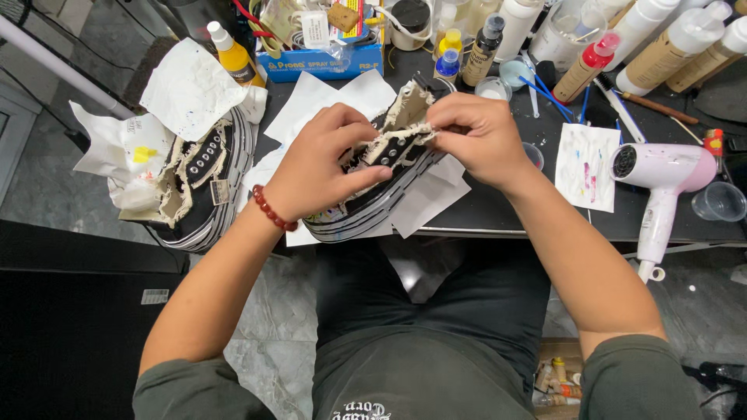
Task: The person mixes liquid dyes in a small cup using a brush, applies the dye to the toe area of a canvas shoe, and uses a handheld hair dryer to dry the applied color.
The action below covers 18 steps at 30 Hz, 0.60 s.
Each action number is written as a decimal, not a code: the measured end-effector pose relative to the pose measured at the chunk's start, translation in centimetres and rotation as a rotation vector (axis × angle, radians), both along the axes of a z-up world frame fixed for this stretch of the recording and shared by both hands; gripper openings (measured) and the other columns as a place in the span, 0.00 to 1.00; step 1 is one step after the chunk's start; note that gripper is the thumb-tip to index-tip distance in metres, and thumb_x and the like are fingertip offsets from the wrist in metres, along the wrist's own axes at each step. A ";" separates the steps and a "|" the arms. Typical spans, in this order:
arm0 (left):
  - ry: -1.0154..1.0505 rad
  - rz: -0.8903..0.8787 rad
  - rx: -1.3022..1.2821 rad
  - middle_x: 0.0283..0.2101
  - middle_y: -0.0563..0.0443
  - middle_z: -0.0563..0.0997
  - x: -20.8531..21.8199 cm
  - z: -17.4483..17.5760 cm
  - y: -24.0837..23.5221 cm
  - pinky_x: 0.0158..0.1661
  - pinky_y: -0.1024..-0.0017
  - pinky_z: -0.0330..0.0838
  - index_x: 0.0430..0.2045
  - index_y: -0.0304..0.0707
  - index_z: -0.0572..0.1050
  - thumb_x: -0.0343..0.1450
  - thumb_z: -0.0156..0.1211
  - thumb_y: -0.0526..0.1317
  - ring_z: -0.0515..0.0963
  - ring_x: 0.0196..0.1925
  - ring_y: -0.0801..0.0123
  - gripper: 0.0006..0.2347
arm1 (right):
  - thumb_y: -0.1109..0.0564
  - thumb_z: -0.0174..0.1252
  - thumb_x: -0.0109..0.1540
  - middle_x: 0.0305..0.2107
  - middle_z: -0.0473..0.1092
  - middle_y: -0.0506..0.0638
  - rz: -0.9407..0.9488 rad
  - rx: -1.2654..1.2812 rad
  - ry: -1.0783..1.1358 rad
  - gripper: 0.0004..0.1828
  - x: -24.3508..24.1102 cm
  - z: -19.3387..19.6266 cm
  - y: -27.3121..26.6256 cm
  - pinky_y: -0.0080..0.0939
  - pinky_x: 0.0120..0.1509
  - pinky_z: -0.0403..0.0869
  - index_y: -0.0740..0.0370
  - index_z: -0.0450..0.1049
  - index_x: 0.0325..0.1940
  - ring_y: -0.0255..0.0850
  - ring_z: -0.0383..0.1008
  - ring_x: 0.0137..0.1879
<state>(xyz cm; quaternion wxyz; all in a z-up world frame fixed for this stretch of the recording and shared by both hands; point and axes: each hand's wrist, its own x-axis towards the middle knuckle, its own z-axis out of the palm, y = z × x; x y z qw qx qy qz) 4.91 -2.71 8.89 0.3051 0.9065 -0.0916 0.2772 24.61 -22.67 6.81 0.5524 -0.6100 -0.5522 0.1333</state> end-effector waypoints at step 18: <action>-0.105 0.049 0.173 0.34 0.48 0.73 6.0 -2.1 0.9 0.36 0.61 0.69 0.24 0.35 0.73 0.68 0.73 0.36 0.76 0.36 0.54 0.11 | 0.69 0.58 0.67 0.47 0.68 0.47 0.105 0.036 0.206 0.03 5.6 -4.4 5.2 0.34 0.56 0.76 0.69 0.70 0.44 0.32 0.73 0.49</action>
